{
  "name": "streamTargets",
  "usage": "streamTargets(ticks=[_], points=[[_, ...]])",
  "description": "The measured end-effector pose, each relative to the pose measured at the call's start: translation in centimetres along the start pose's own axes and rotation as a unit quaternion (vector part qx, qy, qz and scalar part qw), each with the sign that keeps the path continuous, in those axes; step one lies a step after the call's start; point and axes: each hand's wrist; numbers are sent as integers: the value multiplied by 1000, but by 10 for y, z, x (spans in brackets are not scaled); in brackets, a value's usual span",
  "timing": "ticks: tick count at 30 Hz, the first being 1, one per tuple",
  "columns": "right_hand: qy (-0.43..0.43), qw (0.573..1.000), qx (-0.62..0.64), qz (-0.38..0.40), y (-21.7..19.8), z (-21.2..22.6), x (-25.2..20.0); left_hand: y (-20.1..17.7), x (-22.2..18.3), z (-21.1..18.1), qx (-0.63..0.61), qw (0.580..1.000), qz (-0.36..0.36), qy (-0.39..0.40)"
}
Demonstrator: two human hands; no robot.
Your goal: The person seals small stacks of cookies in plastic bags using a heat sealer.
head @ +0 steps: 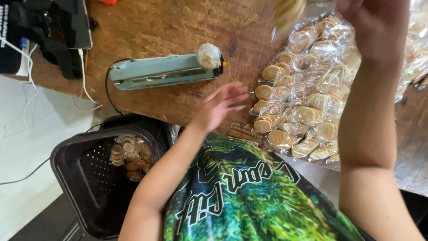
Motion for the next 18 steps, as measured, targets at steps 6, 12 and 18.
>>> streamTargets(ticks=[6, 12, 18], points=[[124, 971, 134, 156, 55, 46, -65, 37, 42, 11, -220, 970, 88, 45], [186, 917, 35, 352, 95, 32, -83, 2, 26, 25, -80, 986, -113, 90], [248, 825, -177, 475, 142, -17, -72, -45, 13, 21, 24, 988, -154, 4]])
Point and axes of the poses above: each hand's wrist, its own x-axis towards the middle knuckle, its own y-axis out of the palm, z = x × y, and after that the axes turned 14 degrees about -y, right-handed
